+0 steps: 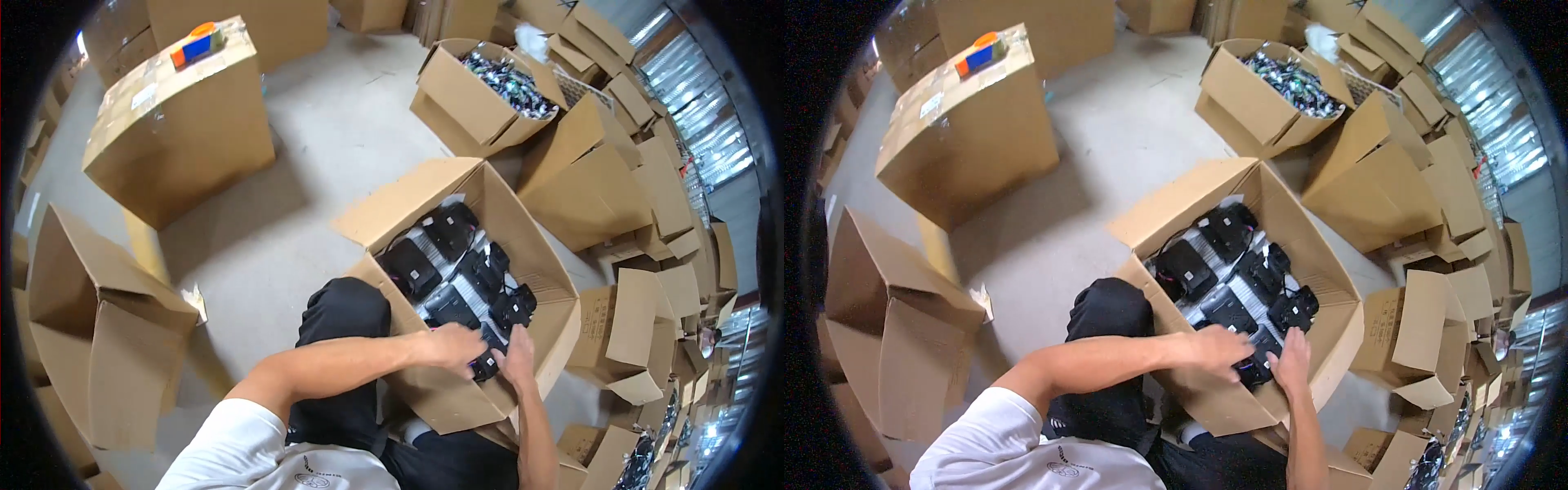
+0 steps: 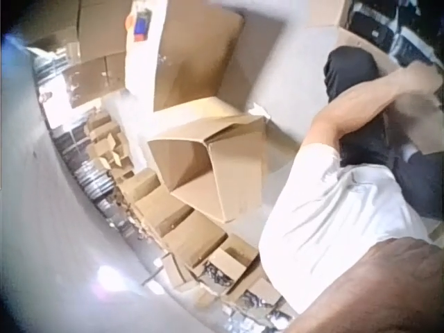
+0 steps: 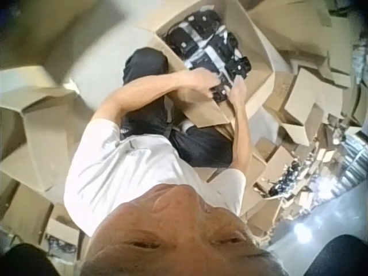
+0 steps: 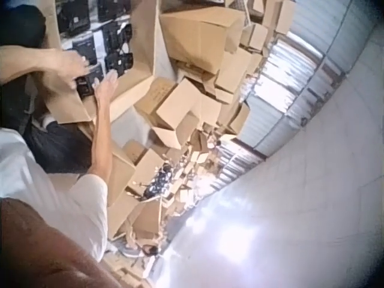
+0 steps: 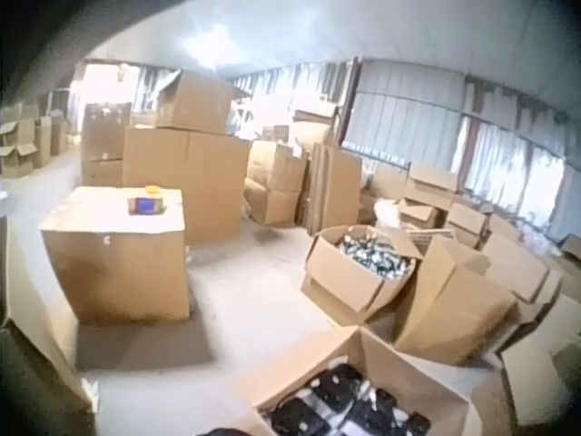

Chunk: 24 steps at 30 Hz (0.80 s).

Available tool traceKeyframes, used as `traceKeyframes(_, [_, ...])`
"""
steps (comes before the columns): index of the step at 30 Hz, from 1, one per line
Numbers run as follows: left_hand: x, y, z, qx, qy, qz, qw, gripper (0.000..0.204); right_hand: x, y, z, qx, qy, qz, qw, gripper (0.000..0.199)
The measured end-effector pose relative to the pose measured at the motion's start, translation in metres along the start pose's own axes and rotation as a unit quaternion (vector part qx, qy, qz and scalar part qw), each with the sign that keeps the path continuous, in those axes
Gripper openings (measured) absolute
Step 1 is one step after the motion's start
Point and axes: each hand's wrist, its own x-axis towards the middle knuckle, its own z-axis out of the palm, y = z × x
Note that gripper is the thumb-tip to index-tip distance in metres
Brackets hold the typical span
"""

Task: The person packs electronic camera units into cardboard boxes by hand, layering them with protective foam dividers.

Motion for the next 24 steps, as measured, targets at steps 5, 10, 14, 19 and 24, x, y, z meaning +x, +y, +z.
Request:
traceKeyframes(5, [-0.009,0.001,0.03,0.152,-0.134,-0.034,0.979,0.019,-0.014,0.034,-0.01,-0.063,0.135,0.108,0.983,0.091])
traceKeyframes(10, [-0.019,-0.001,0.039,0.169,-0.043,0.016,0.985,0.013,-0.028,0.073,0.026,0.097,0.007,0.305,0.947,0.063])
traceKeyframes(14, [-0.009,0.012,0.037,0.195,-0.048,0.069,0.977,0.015,-0.062,0.079,-0.003,0.135,0.108,0.232,0.957,0.041])
traceKeyframes(19, [-0.03,0.003,0.041,0.201,-0.07,-0.036,0.976,0.016,-0.101,0.102,-0.069,0.225,-0.061,0.137,0.963,0.06])
traceKeyframes(24, [-0.045,-0.001,0.004,0.191,-0.032,-0.017,0.981,0.02,-0.203,0.137,-0.13,0.368,0.156,0.205,0.893,0.055])
